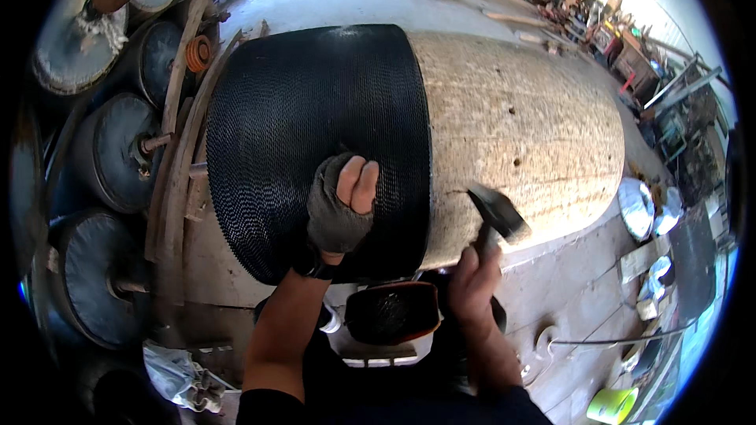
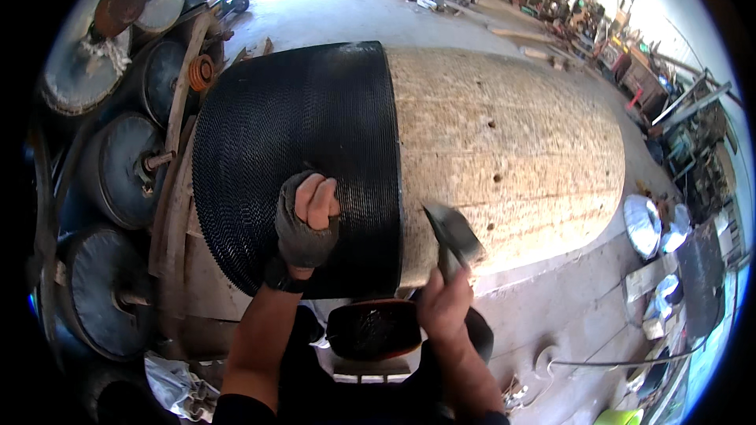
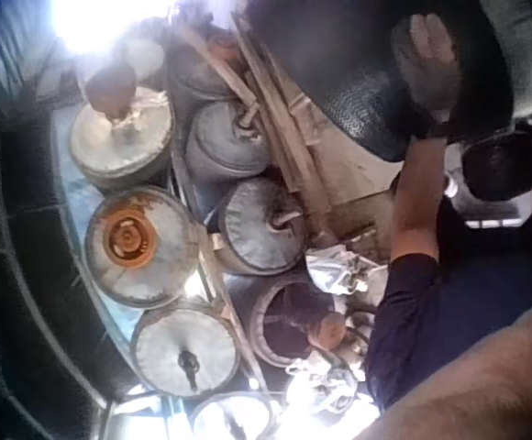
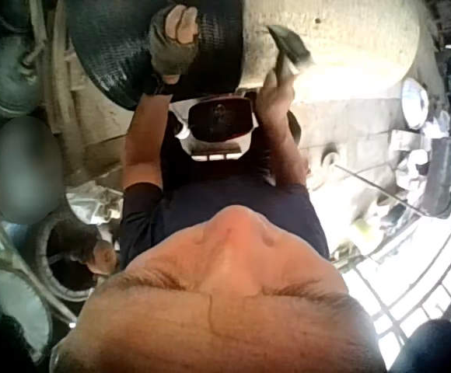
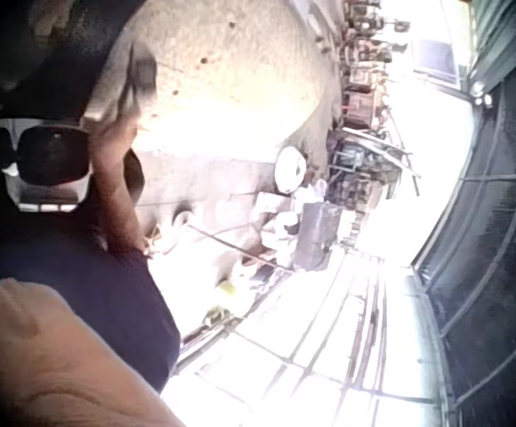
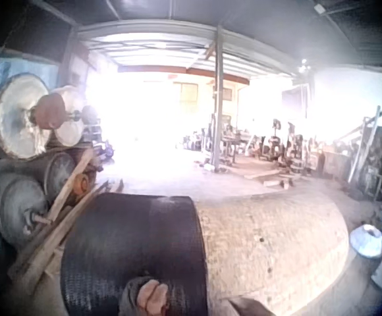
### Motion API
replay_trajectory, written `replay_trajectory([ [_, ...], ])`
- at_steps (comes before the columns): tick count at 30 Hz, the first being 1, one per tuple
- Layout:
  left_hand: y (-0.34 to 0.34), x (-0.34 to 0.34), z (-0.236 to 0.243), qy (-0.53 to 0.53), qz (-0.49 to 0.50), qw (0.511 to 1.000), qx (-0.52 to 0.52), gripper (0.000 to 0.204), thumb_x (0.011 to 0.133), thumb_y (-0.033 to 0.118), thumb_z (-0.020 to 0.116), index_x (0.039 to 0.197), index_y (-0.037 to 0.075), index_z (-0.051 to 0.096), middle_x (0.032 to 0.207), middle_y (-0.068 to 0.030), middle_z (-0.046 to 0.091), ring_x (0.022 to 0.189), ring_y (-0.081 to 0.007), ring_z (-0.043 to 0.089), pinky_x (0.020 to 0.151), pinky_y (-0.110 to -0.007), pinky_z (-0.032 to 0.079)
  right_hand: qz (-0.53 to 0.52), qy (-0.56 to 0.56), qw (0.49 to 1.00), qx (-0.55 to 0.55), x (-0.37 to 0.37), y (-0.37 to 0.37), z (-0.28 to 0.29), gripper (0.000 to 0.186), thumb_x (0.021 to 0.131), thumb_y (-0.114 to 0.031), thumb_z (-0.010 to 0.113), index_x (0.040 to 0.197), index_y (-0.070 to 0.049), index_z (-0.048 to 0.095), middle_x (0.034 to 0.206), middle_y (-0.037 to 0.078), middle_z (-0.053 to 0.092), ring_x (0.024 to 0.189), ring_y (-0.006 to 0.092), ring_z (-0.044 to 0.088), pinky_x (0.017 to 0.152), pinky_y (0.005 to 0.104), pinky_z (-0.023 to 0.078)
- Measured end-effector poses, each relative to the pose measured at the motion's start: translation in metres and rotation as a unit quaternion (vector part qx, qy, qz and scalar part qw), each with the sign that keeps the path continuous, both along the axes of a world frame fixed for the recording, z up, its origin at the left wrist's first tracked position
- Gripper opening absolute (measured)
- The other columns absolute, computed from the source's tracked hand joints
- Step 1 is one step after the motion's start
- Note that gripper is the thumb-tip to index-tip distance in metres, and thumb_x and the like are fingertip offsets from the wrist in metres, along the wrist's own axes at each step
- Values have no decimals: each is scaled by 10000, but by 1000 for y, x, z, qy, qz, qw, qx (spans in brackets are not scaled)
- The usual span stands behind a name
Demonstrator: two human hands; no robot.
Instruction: The person attaches a textured black sheet to a large cylindrical wooden drum using a hammer and small nails.
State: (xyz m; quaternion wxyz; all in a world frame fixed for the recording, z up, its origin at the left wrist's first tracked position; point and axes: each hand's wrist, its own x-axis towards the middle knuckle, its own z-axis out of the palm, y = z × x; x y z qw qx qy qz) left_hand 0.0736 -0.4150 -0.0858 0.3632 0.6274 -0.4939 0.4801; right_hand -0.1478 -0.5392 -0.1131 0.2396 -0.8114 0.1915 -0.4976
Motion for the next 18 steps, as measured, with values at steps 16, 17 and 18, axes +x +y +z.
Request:
replay_trajectory([
  [16, -17, -96, -16, 177, -180, 966, 54, 467, 852, -82, 634, 1301, 34, 576, 1063, -132, 675, 862, -279, 665, 829, -429, 529, -6, 156, 982, 106, -47, 12, -52, 208, 957, -126, 643, 1091, -27, 518, 798, 248, 644, 743, 469, 647, 608, 524, 505],
  [17, -21, -99, -17, 206, -193, 958, 54, 490, 846, -88, 618, 1317, 43, 576, 1067, -119, 674, 820, -257, 662, 820, -418, 522, 0, 145, 983, 111, -48, 13, -51, 220, 949, -125, 656, 1088, -22, 519, 790, 246, 642, 723, 469, 645, 594, 529, 504],
  [18, -24, -99, -19, 204, -172, 962, 54, 488, 858, -81, 612, 1328, 46, 570, 1051, -124, 676, 825, -272, 662, 817, -419, 521, 6, 135, 984, 116, -49, 14, -50, 232, 942, -123, 668, 1085, -17, 520, 783, 244, 639, 704, 469, 644, 580, 534, 503],
])
